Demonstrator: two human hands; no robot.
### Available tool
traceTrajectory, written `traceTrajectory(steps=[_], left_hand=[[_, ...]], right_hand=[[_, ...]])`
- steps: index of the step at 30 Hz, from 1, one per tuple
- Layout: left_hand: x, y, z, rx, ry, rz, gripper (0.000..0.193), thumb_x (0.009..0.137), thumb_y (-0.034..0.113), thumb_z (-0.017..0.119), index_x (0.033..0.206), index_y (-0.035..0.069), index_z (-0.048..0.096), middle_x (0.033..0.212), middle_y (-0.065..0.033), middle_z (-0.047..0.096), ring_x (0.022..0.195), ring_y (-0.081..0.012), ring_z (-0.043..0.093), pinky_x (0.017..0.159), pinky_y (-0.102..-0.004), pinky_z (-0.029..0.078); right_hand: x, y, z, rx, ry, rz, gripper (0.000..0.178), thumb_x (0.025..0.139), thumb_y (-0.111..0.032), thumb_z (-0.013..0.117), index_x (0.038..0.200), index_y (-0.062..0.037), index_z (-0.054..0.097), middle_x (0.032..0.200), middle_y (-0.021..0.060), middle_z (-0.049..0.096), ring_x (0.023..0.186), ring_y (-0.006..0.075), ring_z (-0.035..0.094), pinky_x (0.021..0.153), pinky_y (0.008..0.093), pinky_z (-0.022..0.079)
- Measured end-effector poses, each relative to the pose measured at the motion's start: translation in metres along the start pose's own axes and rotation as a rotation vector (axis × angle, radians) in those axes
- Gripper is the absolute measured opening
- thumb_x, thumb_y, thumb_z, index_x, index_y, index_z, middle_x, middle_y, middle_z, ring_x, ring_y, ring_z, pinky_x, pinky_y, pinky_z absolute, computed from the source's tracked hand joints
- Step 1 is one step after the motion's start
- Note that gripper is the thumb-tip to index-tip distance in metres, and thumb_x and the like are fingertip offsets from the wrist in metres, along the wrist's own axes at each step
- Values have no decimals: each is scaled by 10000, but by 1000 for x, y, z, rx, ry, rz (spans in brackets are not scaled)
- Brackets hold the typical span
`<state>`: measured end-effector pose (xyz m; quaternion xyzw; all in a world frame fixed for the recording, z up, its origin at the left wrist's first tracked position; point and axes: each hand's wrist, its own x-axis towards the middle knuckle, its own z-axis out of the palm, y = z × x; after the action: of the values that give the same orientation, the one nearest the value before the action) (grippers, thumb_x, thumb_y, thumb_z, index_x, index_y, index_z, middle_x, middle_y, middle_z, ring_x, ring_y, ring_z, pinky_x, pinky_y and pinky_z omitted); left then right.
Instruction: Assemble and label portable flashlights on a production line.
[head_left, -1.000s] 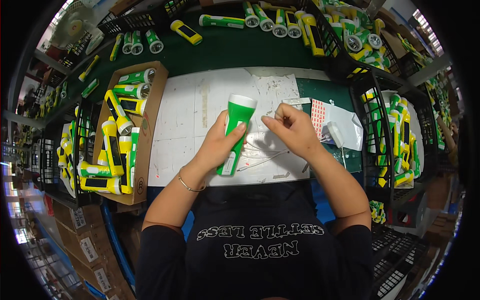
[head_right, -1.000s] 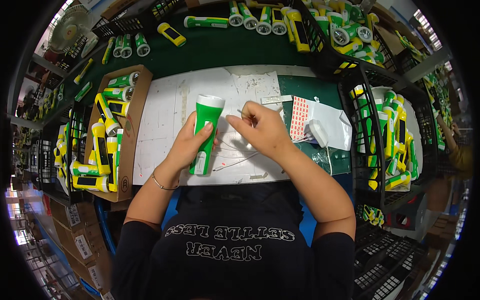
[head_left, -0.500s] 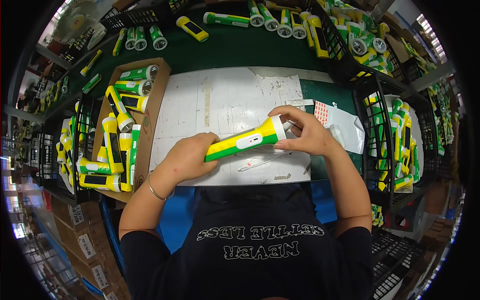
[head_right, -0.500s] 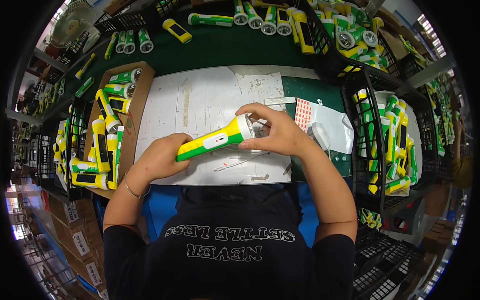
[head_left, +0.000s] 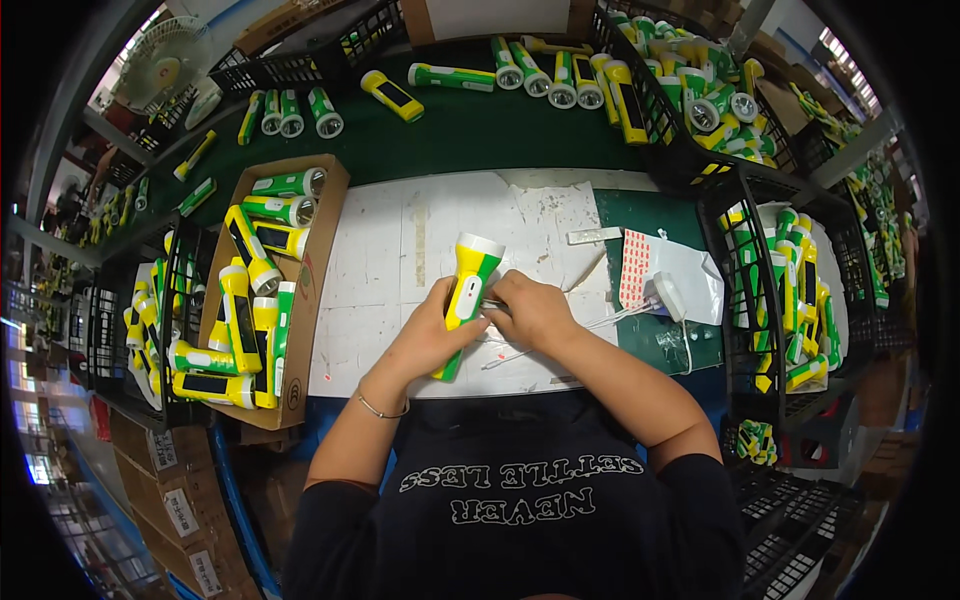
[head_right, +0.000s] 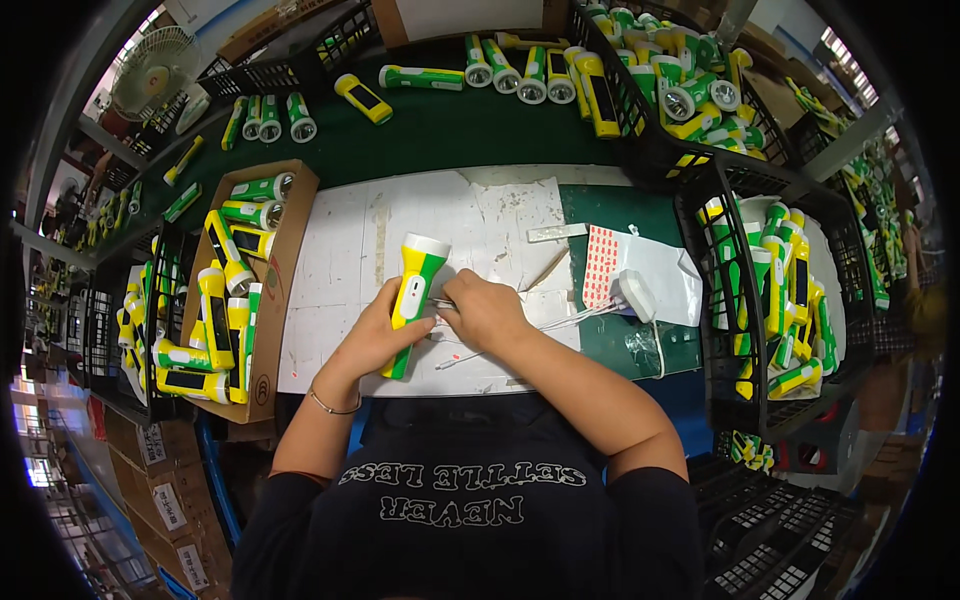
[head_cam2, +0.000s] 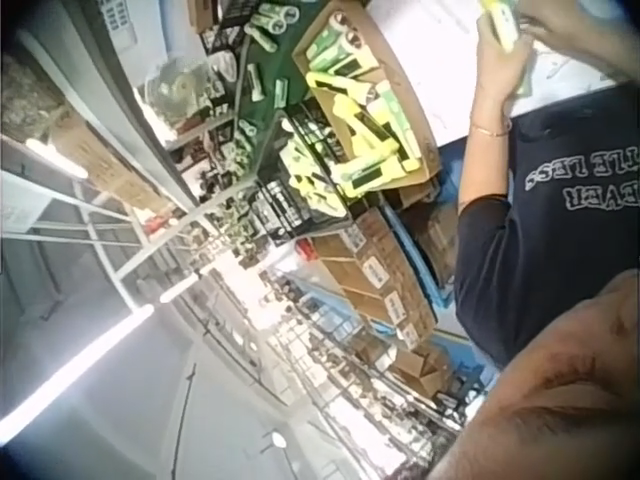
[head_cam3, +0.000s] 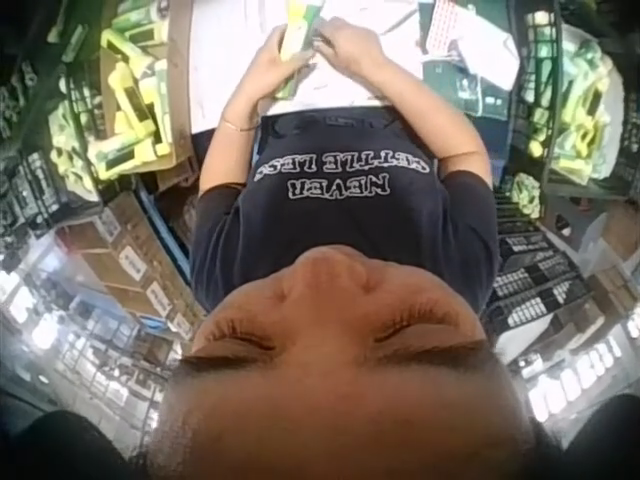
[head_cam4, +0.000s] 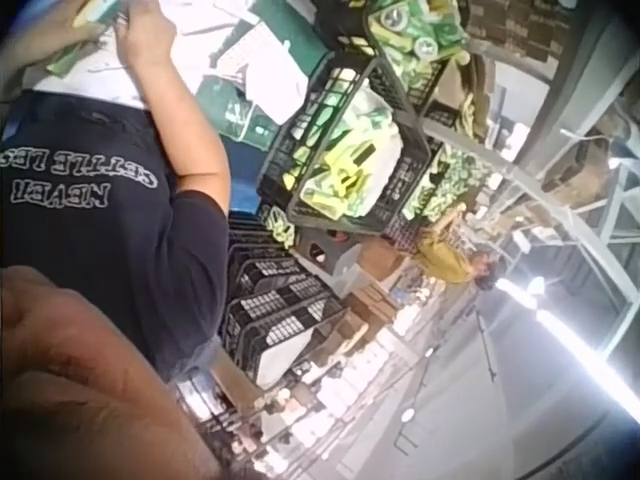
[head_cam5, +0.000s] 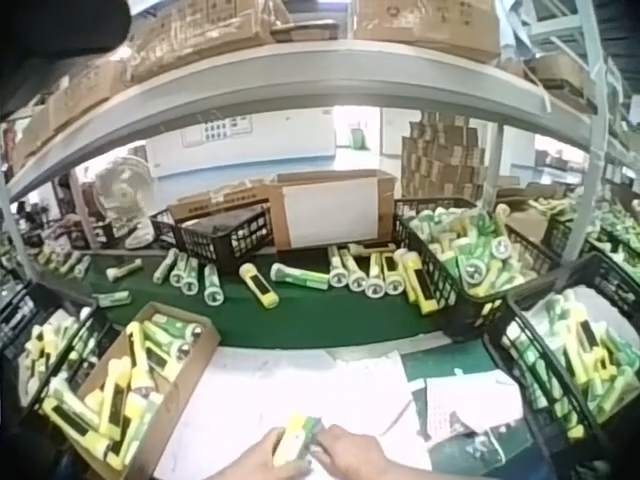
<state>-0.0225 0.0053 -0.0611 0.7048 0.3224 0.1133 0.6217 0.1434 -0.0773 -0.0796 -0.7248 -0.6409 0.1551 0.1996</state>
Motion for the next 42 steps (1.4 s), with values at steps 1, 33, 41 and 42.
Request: traceTrajectory(steps=[1,33,41,42], left_hand=[[-1,5,0,7,53,22,629,743,193,694,1239,-24,373,1079,-158,544,992,-224,544,867,-323,434],[38,-9,-2,202,471,269,546,807,231,666,1209,-13,389,1060,-170,515,939,-270,552,831,-350,446],[51,56,27,-762,-322,380,810,825,483,580,1410,54,219,1385,-119,353,1227,-222,407,1006,-373,347],[59,49,23,-558,-236,492,888,789,600,530,1422,72,203,1390,-97,357,1263,-220,359,1046,-383,277]], right_hand=[[1,1,-1,3,-1,-5,211,801,-263,600,893,-73,608,911,103,613,791,282,609,665,391,492],[-29,-1,-40,703,1,175,266,782,-258,689,835,-10,609,740,47,629,654,109,566,590,254,443],[-51,-17,-107,316,81,11,451,668,-401,728,886,-23,612,760,129,632,664,291,636,606,355,493],[-64,-13,-124,120,288,-151,423,663,-388,727,884,-43,621,763,125,633,652,278,634,590,348,497]])
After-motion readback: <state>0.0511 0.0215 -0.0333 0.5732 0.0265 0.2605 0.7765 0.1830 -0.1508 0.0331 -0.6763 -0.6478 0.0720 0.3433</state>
